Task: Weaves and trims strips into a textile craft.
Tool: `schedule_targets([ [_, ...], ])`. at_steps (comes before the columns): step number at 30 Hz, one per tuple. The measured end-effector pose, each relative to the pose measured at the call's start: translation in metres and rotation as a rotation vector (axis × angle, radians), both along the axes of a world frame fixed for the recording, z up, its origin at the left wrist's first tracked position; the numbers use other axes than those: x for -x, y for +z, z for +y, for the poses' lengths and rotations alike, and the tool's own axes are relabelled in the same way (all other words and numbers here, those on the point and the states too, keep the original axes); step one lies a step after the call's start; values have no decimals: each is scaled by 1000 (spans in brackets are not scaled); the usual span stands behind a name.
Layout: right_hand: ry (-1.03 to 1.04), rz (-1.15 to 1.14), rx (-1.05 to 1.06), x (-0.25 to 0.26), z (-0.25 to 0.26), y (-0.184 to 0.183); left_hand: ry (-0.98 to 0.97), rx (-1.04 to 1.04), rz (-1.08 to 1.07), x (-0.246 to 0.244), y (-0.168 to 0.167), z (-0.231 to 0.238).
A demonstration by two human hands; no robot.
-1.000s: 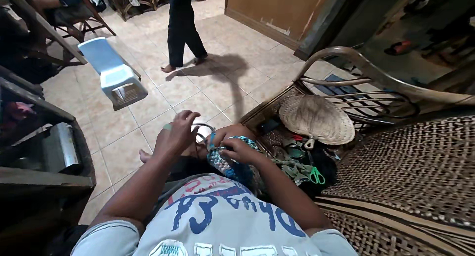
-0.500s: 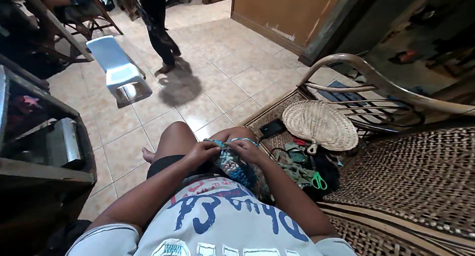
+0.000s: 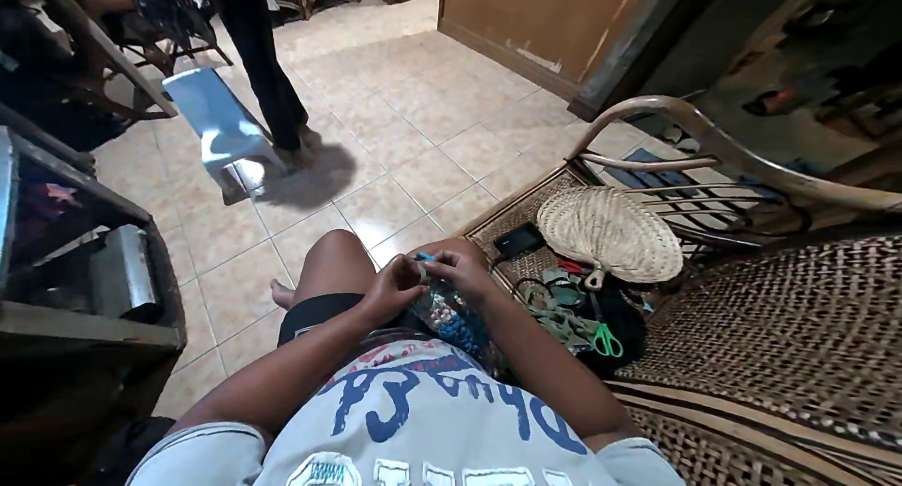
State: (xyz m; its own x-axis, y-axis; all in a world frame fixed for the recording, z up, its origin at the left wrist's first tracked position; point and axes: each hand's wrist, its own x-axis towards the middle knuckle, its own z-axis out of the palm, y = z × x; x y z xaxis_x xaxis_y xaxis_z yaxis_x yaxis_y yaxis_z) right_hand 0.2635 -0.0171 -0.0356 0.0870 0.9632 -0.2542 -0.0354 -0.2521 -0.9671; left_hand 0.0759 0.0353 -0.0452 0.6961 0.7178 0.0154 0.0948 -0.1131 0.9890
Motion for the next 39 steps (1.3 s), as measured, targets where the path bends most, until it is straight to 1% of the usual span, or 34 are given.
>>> schedule_targets([
  [3, -8, 26, 1, 0, -1, 0, -40, -20, 33, 2, 2, -1],
  [6, -24, -3, -26, 2, -2, -2, -87, -36, 88, 4, 8, -3],
  [10, -71, -62, -19, 4, -3, 3, -16, -5, 86, 1, 8, -5],
  [13, -20, -116, -87, 0, -8, 5, 24, 23, 51, -2, 4, -5],
  [15, 36, -222, -203, -6, -12, 0, 37, 50, 49, -2, 4, -5],
  [19, 101, -506, -405, -12, -20, -9, 54, 67, 63, -2, 2, -6],
  [22, 143, -624, -365, -8, -22, -5, 52, 38, 81, -2, 3, -6],
  [24, 144, -620, -322, -6, -21, -3, 48, 10, 79, -1, 4, -6],
  [29, 161, -489, -308, -4, -19, -7, 35, -31, 76, 0, 2, -7],
  [34, 183, -523, -346, -8, -19, -9, 30, 18, 53, 1, 1, -7],
  [39, 115, -549, -298, -2, -21, -9, 41, 60, 59, 1, 2, -8],
])
